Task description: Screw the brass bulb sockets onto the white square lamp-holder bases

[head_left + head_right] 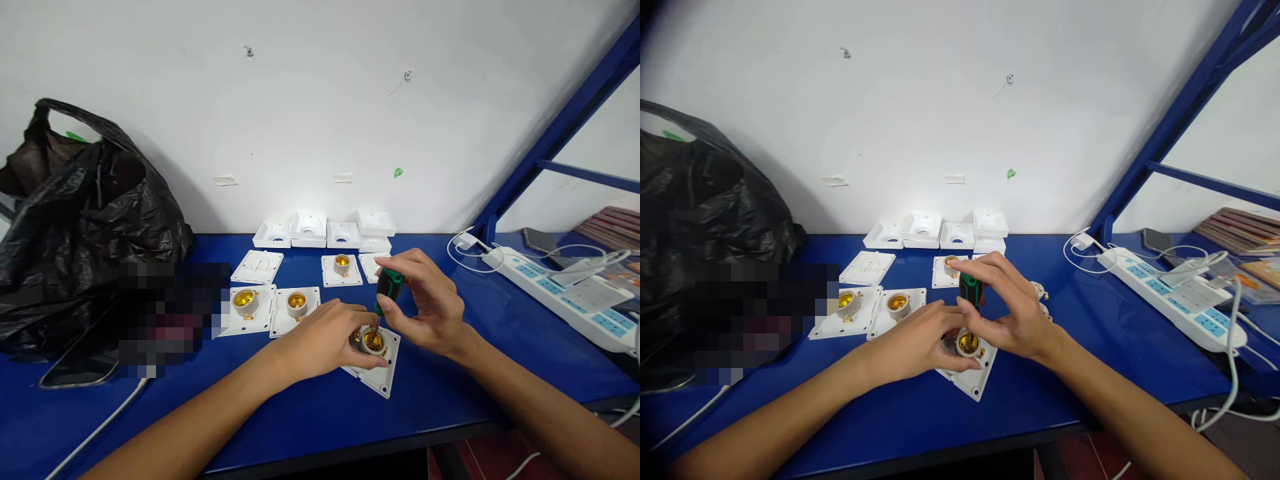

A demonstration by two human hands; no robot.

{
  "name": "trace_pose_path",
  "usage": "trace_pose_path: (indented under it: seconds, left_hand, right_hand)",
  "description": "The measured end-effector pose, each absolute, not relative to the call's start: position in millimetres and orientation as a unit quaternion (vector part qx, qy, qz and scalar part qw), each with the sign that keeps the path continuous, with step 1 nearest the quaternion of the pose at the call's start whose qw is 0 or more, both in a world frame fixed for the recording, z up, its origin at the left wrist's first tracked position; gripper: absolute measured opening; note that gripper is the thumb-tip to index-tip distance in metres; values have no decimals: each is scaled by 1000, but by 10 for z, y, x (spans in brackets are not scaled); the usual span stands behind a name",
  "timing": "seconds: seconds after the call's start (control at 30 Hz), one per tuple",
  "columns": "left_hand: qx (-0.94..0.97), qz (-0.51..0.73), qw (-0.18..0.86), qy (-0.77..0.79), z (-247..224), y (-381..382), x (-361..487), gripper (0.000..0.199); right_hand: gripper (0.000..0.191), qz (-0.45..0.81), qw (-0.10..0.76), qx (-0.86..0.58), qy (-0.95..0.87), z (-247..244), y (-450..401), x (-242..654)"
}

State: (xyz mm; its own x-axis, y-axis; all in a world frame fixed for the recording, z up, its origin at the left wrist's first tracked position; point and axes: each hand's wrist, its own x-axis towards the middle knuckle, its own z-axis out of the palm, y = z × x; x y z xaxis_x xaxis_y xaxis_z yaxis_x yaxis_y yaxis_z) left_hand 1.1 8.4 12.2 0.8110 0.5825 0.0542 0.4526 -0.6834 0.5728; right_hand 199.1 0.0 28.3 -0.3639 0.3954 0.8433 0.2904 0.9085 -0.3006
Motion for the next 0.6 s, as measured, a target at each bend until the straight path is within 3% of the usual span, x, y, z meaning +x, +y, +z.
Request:
trace_pose_path:
  seconds: [0.6]
  left_hand:
    - [912,122,262,291,119,65,5,43]
  right_hand:
    - [66,58,528,-219,-818,265,14,1996]
